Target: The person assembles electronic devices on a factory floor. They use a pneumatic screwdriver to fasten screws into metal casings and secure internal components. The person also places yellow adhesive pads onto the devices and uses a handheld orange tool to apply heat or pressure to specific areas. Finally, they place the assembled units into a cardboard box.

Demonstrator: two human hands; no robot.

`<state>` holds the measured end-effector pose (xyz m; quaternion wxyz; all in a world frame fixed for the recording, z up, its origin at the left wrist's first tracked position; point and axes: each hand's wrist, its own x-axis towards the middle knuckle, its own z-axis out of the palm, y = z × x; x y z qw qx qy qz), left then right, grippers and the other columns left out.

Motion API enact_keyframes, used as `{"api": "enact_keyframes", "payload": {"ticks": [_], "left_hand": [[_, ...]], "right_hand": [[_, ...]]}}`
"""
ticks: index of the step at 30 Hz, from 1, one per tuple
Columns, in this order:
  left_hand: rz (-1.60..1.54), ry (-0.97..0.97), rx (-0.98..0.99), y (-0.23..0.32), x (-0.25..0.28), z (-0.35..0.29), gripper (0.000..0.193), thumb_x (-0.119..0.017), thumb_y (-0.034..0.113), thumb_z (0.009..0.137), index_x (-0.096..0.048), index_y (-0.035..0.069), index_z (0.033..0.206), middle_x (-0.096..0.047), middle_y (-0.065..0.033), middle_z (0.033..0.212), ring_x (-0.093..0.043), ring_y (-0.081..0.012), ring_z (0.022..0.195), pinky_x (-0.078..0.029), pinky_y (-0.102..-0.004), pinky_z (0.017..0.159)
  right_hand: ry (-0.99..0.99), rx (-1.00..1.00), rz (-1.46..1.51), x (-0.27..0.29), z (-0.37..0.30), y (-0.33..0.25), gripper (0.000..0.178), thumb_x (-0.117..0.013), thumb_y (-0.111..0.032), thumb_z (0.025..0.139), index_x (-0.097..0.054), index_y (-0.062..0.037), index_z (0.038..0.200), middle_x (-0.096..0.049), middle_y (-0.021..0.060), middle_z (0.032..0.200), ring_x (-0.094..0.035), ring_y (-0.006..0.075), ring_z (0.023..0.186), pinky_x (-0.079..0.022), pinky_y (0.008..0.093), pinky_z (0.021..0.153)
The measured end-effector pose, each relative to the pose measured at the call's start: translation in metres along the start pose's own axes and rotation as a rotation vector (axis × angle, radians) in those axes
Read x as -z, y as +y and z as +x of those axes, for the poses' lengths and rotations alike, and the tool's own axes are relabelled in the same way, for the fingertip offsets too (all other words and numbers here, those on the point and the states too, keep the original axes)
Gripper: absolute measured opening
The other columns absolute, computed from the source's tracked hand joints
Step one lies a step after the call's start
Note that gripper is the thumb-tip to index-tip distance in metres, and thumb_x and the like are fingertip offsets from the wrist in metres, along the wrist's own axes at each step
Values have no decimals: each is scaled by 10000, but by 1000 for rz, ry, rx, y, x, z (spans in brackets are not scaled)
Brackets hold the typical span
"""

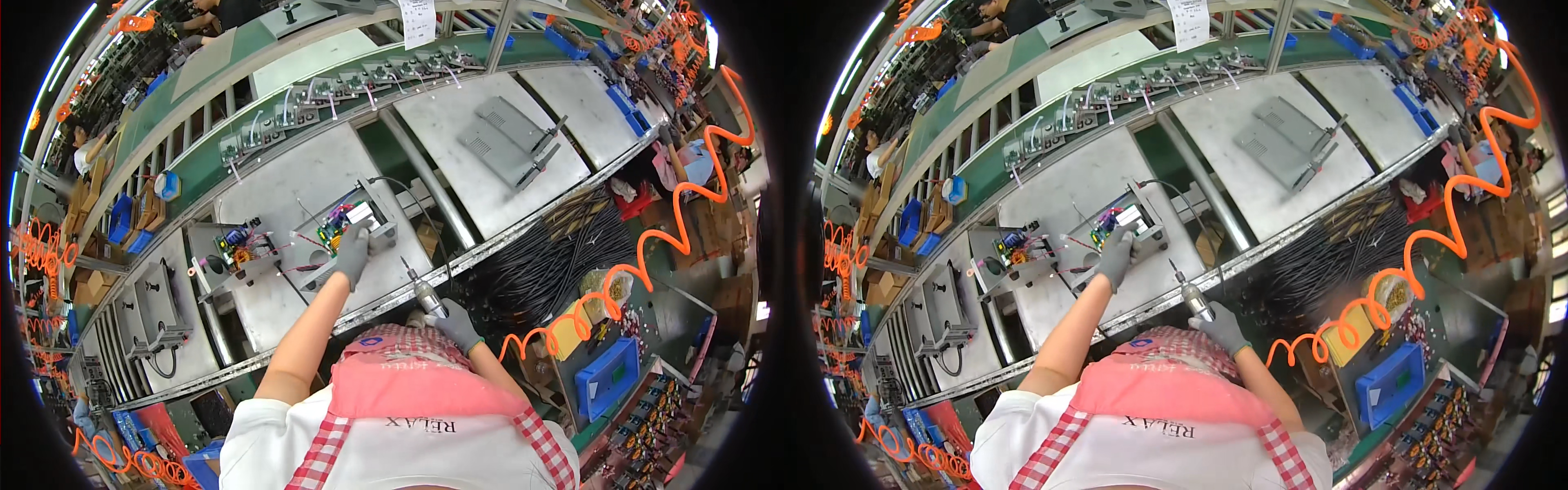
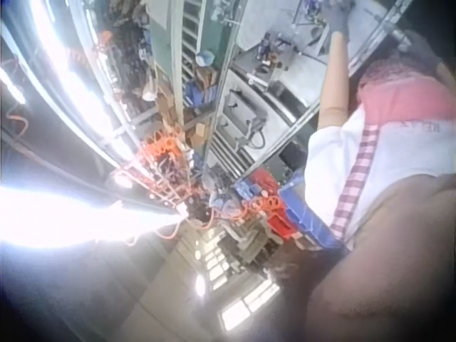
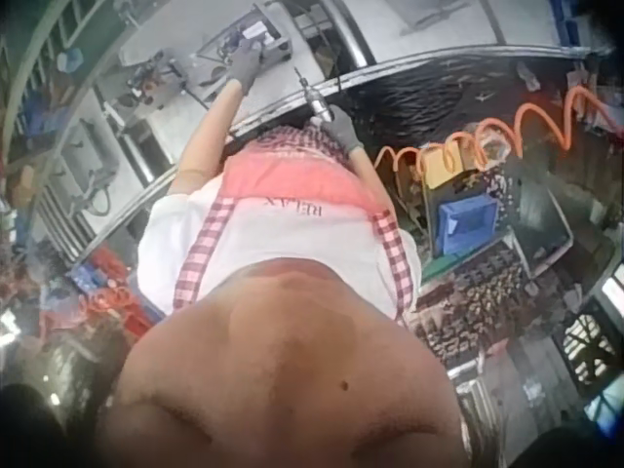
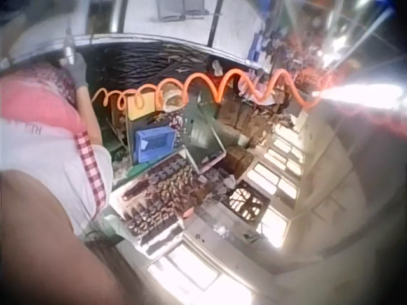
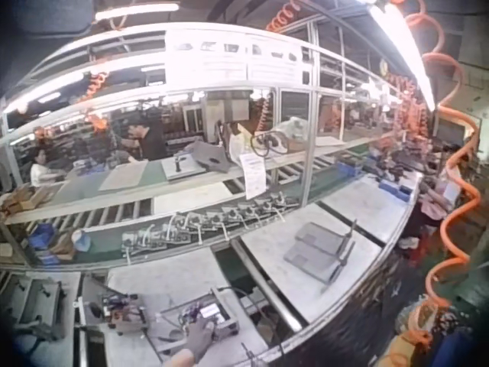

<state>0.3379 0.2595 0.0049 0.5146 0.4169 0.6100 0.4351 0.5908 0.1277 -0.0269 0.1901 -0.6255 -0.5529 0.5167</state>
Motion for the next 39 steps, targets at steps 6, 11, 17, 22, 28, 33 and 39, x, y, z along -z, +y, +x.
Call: {"api": "enact_keyframes", "payload": {"ticks": [6, 11, 17, 22, 28, 33, 39], "left_hand": [[802, 198, -86, 17, -9, 53, 395, -491, 350, 881, -569, 44, 1119, -640, -224, 972, -611, -393, 909, -479, -431, 777], [1018, 273, -49, 22, -33, 61, 372, -463, 388, 894, -552, 155, 1170, -646, -213, 950, -628, -378, 879, -484, -469, 766], [1101, 321, -37, 21, -38, 65, 341, -493, 368, 853, -581, 141, 1091, -663, -171, 848, -649, -358, 794, -504, -464, 691], [1127, 349, -18, 12, -34, 69, 337, -528, 359, 819, -608, 106, 1027, -667, -171, 831, -655, -344, 803, -506, -445, 694], [1142, 330, 30, 12, -38, 72, 321, -473, 357, 865, -619, 114, 1015, -667, -165, 819, -654, -341, 789, -501, -450, 698], [1119, 339, 28, 13, -36, 71, 331, -441, 374, 883, -611, 121, 1012, -663, -167, 827, -647, -346, 782, -493, -457, 704], [1163, 294, -22, 14, -37, 73, 327, -479, 363, 857, -607, 104, 1010, -662, -156, 809, -652, -332, 778, -506, -443, 667]], "right_hand": [[10, -6, 58, 6, 12, 6, 498, -738, -430, 694, -615, -29, 963, -648, 131, 863, -618, 207, 790, -472, 328, 737], [-47, -32, 44, 7, 27, 8, 507, -738, -433, 699, -610, -12, 951, -644, 132, 849, -615, 204, 779, -473, 340, 718], [-15, -16, 128, -2, 45, 12, 467, -749, -413, 705, -622, -27, 936, -652, 107, 829, -612, 160, 741, -483, 310, 702], [-19, -11, 120, -5, 54, 12, 425, -761, -359, 692, -612, -36, 925, -603, 62, 744, -554, 129, 645, -464, 311, 603], [-39, -12, 211, -11, 68, 10, 431, -770, -356, 689, -606, -35, 926, -566, 37, 705, -518, 99, 575, -438, 267, 516], [-45, 41, 190, -14, 74, 3, 429, -781, -340, 684, -598, -31, 920, -556, 33, 695, -508, 94, 546, -436, 259, 476], [-8, 70, 150, -23, 88, 23, 392, -766, -319, 694, -586, -29, 886, -561, 41, 682, -506, 98, 539, -429, 266, 464]]}}
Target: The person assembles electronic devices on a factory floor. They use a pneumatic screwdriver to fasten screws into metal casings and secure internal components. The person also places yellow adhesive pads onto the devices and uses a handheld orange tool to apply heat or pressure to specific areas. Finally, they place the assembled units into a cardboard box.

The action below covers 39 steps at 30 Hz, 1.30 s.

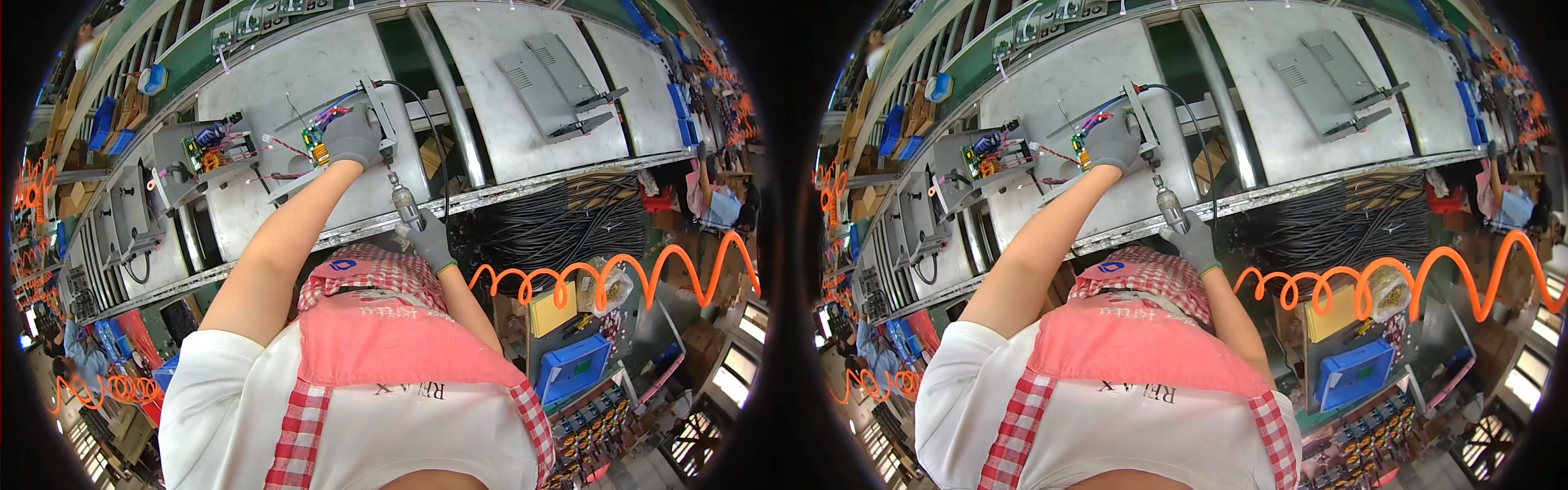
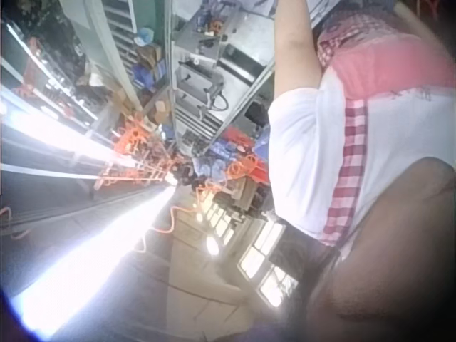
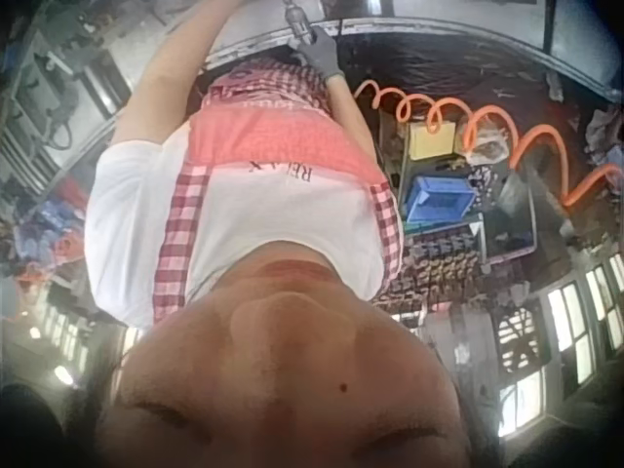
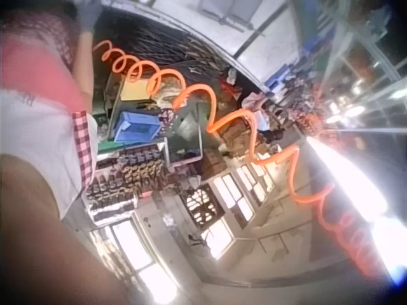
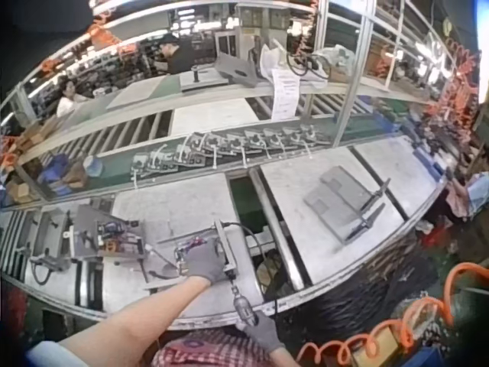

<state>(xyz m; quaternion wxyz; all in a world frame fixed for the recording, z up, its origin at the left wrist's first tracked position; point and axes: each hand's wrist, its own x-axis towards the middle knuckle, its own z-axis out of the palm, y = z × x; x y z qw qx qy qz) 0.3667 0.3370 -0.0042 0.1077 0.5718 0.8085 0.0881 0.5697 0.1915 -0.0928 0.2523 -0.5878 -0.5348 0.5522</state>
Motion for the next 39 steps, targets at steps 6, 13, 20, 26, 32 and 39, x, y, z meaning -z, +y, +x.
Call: {"api": "enact_keyframes", "payload": {"ticks": [6, 13, 20, 26, 32, 39], "left_hand": [[-5, -17, 30, -3, -1, 4, 305, -484, 341, 858, -600, 89, 985, -663, -152, 819, -654, -325, 782, -508, -447, 667], [-6, -33, 46, 0, 4, 5, 322, -486, 348, 861, -594, 89, 1020, -666, -157, 836, -655, -327, 791, -513, -446, 688], [-114, 104, 69, -15, -2, 4, 413, -517, 452, 846, -619, 90, 1017, -659, -171, 886, -639, -338, 816, -485, -450, 721], [289, 178, -463, -94, 47, -55, 453, -574, 515, 795, -677, 86, 898, -610, -129, 827, -596, -289, 761, -458, -409, 683], [576, -258, -318, -134, 74, -47, 442, -562, 512, 799, -701, 99, 871, -638, -141, 886, -584, -297, 820, -429, -413, 775], [870, -242, -472, 0, 111, 8, 417, -729, 328, 667, -696, 117, 1026, -675, -82, 1035, -652, -272, 898, -489, -487, 745]], "right_hand": [[-42, -43, 99, 1, 2, -23, 330, -747, -264, 717, -581, -33, 883, -559, 29, 654, -507, 86, 485, -385, 241, 403], [-125, -219, 327, -4, 6, -18, 270, -738, -200, 743, -573, -58, 901, -517, -3, 613, -465, 69, 446, -349, 230, 382], [-73, -151, 258, 19, -27, -26, 290, -744, -210, 739, -579, -50, 915, -529, 2, 661, -479, 66, 513, -389, 237, 460], [143, -370, 266, 81, -46, -9, 256, -701, -243, 795, -518, -87, 883, -495, -25, 623, -452, 50, 452, -363, 196, 373], [-166, -313, -40, 57, -29, -22, 303, -711, -304, 757, -561, -82, 899, -540, 7, 668, -517, 84, 532, -410, 237, 437], [-606, -54, -514, -30, -10, -82, 505, -751, -434, 651, -630, -18, 911, -637, 126, 785, -624, 198, 727, -479, 340, 684]]}}
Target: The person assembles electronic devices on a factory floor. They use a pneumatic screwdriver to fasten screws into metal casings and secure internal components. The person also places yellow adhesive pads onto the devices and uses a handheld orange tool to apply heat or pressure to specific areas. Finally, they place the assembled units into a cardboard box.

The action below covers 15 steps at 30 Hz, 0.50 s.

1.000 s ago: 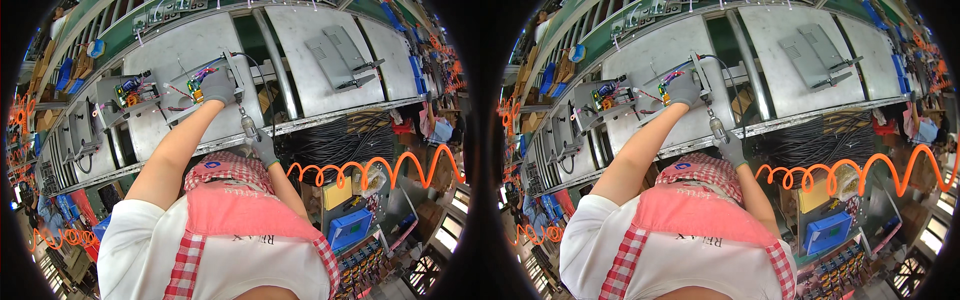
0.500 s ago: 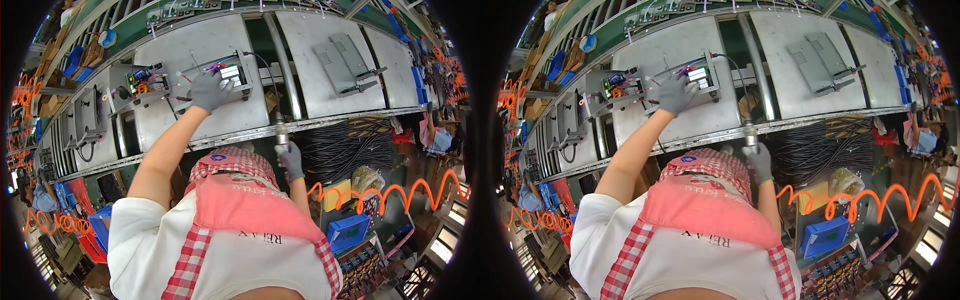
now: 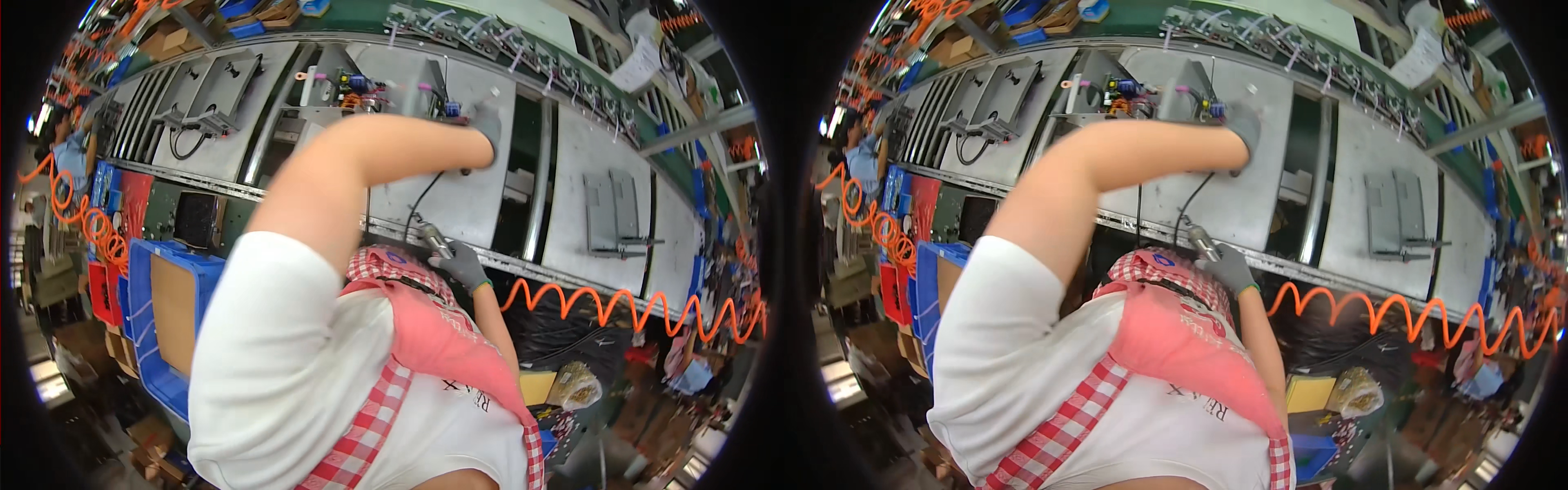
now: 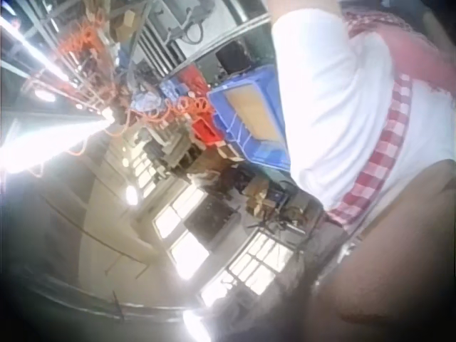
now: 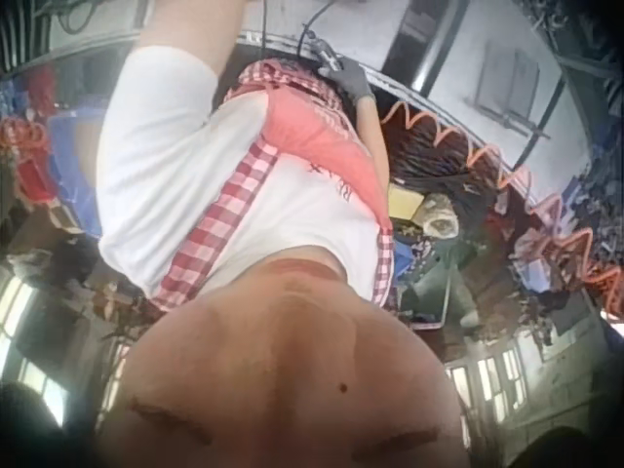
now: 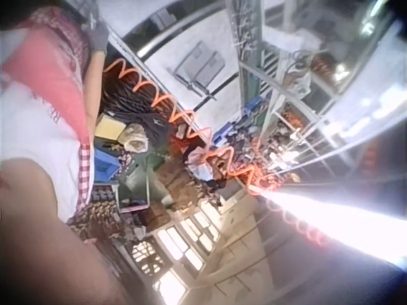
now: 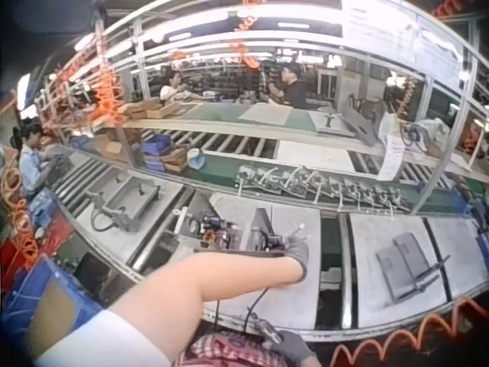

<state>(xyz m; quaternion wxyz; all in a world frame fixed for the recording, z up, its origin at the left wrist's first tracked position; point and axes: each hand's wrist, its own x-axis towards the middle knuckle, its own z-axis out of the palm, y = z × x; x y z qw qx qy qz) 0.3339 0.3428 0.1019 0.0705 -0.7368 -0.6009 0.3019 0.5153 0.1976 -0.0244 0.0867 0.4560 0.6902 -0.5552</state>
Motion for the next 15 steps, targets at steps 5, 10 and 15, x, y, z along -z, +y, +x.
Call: {"api": "enact_keyframes", "payload": {"ticks": [5, 10, 15], "left_hand": [[-135, 40, 90, 68, -114, 50, 299, -656, 181, 750, -700, 112, 1037, -687, -70, 1006, -646, -301, 917, -436, -556, 821], [-668, 306, -227, 37, -24, -97, 174, -592, 194, 768, -725, 108, 842, -694, -100, 792, -674, -296, 749, -510, -451, 619], [-1077, 106, -219, -8, -66, -199, 342, -527, 379, 825, -682, 96, 936, -672, -154, 841, -655, -325, 786, -510, -452, 674]], "right_hand": [[48, 135, -365, -23, 60, -5, 561, -758, -444, 623, -628, -22, 969, -662, 199, 924, -634, 352, 874, -484, 408, 777], [328, 108, -411, -22, 99, 27, 472, -729, -331, 693, -624, -15, 1027, -670, 163, 936, -648, 279, 867, -501, 353, 760], [428, 424, -46, 14, 104, 35, 263, -660, -206, 799, -649, -17, 982, -668, 54, 876, -629, 162, 775, -511, 305, 683]]}}
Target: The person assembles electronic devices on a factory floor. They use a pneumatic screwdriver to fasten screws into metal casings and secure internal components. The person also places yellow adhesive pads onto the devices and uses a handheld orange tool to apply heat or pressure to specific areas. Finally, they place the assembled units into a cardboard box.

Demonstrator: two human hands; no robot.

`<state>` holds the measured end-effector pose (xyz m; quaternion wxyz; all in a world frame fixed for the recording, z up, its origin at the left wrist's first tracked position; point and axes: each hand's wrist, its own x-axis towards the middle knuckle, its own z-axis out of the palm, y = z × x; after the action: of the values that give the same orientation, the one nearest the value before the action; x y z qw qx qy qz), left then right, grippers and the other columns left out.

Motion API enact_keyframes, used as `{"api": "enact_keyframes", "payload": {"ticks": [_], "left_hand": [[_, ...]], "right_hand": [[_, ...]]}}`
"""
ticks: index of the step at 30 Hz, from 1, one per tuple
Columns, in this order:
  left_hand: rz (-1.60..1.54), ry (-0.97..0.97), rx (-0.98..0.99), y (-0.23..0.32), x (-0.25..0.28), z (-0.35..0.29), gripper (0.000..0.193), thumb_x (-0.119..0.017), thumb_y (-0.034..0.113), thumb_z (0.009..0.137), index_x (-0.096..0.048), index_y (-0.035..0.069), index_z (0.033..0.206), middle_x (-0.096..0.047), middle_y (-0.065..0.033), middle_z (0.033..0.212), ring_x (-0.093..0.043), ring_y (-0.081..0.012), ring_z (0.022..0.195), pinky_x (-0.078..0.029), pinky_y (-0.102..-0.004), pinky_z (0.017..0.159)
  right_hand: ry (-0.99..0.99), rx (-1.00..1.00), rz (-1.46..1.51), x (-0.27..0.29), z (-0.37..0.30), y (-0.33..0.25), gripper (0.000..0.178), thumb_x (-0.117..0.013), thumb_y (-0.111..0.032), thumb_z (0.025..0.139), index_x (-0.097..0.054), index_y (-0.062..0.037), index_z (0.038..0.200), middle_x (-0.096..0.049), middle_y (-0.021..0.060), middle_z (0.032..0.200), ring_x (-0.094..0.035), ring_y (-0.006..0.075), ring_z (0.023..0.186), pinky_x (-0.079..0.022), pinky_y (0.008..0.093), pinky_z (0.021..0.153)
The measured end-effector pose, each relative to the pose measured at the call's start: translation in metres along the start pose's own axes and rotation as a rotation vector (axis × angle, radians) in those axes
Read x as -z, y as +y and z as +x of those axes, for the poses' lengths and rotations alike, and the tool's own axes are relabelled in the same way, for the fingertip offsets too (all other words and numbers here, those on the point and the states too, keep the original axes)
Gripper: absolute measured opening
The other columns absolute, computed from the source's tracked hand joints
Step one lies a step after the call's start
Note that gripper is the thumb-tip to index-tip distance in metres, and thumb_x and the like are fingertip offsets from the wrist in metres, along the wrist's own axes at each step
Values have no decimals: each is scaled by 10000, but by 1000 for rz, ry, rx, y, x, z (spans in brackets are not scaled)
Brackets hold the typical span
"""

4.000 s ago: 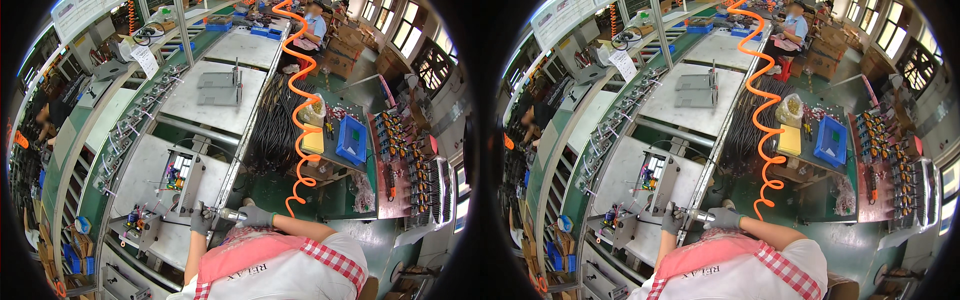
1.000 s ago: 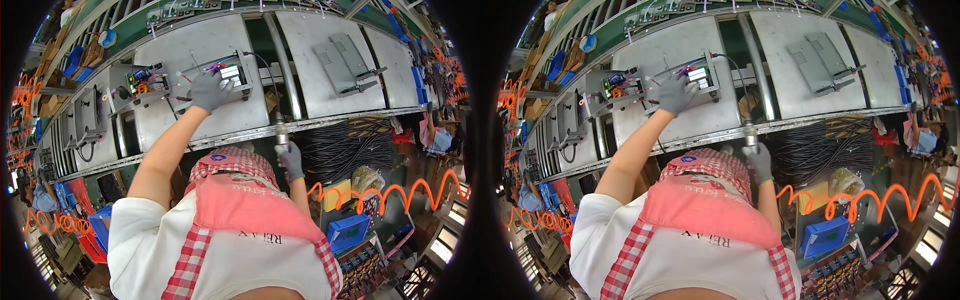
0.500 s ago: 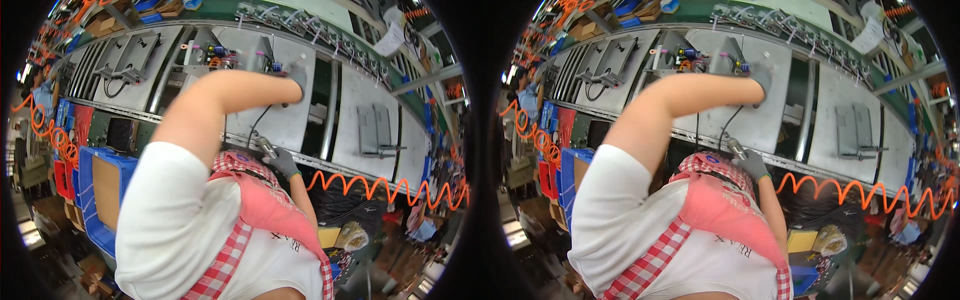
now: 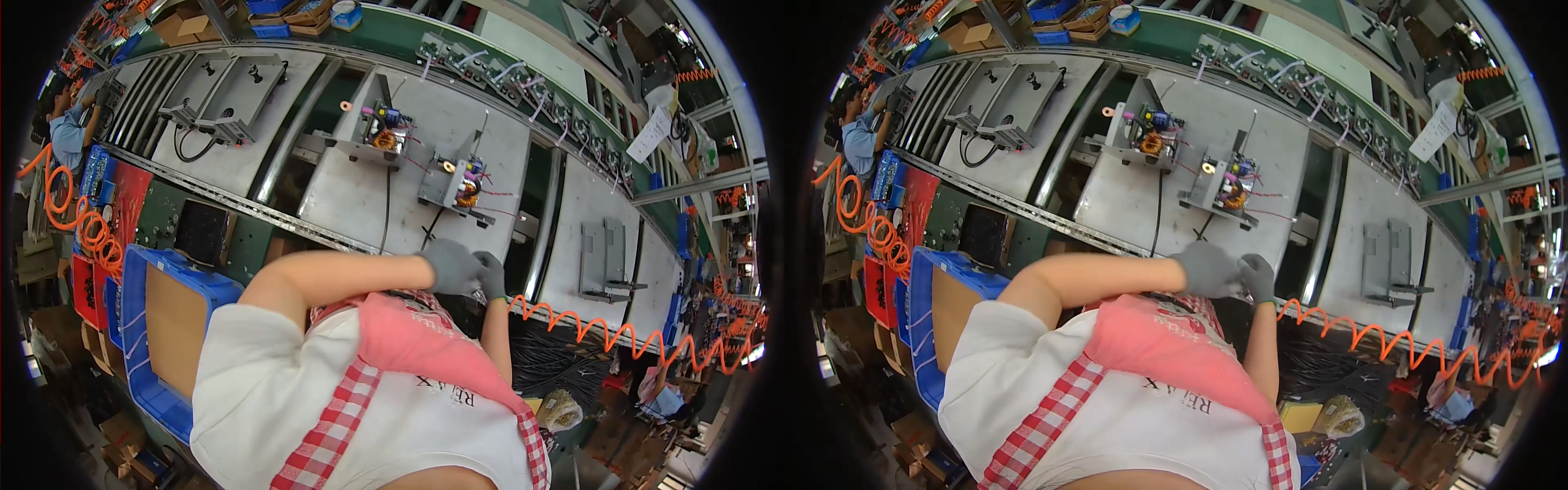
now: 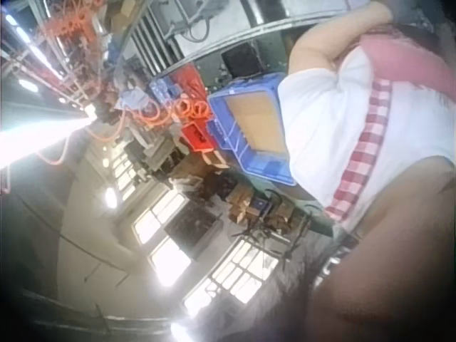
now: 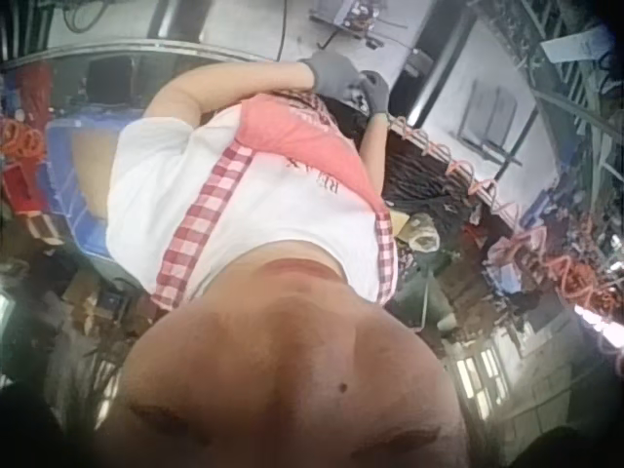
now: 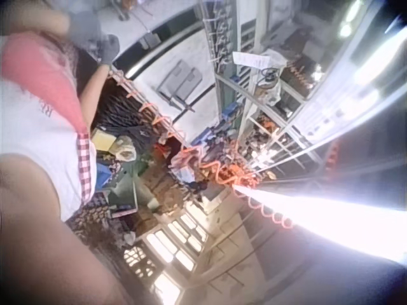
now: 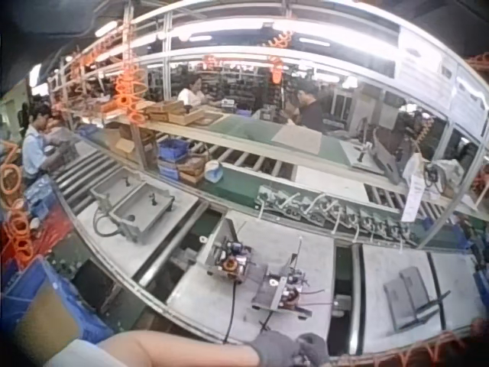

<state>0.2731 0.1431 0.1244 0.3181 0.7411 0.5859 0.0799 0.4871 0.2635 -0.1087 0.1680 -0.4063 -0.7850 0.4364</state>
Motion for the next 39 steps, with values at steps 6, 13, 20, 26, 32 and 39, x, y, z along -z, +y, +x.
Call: {"api": "enact_keyframes", "payload": {"ticks": [6, 13, 20, 26, 32, 39], "left_hand": [[-120, 125, 629, -174, 0, -110, 440, -499, 474, 851, -687, 80, 903, -666, -165, 911, -632, -338, 881, -487, -431, 794], [-183, 312, 958, -280, 52, -182, 433, -506, 468, 854, -687, 74, 845, -663, -170, 890, -624, -351, 882, -479, -433, 771], [-225, 378, 819, -344, 100, -112, 446, -497, 473, 861, -672, 63, 892, -657, -170, 920, -615, -356, 902, -479, -445, 775], [-289, 289, 816, -398, 78, -74, 413, -500, 456, 869, -673, 81, 887, -659, -167, 884, -628, -342, 875, -494, -441, 772], [-359, 285, 794, -417, 57, -82, 380, -543, 412, 875, -624, 59, 758, -616, -179, 723, -595, -385, 724, -463, -466, 639], [-417, 381, 793, -426, 35, -71, 391, -544, 404, 882, -596, 53, 716, -584, -174, 646, -582, -381, 653, -442, -465, 575]], "right_hand": [[378, -239, 112, 82, 25, -78, 198, -628, -172, 820, -641, -10, 933, -632, 51, 811, -571, 134, 716, -463, 271, 646], [488, 83, -297, 133, 148, -277, 217, -594, -162, 877, -631, 12, 1001, -627, 34, 846, -559, 89, 789, -452, 243, 713], [49, 413, -736, 55, 364, -333, 320, -632, -184, 775, -623, -82, 1078, -590, 110, 1178, -550, 286, 1091, -443, 377, 915], [-252, 284, -1403, -63, 514, -284, 415, -529, -208, 835, -543, -156, 1246, -358, 139, 1436, -350, 340, 1309, -337, 505, 1010], [-164, 41, -1420, -129, 603, -202, 419, -507, -270, 883, -515, -181, 1292, -250, 157, 1496, -267, 374, 1356, -265, 564, 1035], [77, 189, -1427, -144, 630, -167, 290, -571, -269, 838, -621, -140, 1092, -515, 91, 1243, -446, 385, 1199, -454, 500, 827]]}}
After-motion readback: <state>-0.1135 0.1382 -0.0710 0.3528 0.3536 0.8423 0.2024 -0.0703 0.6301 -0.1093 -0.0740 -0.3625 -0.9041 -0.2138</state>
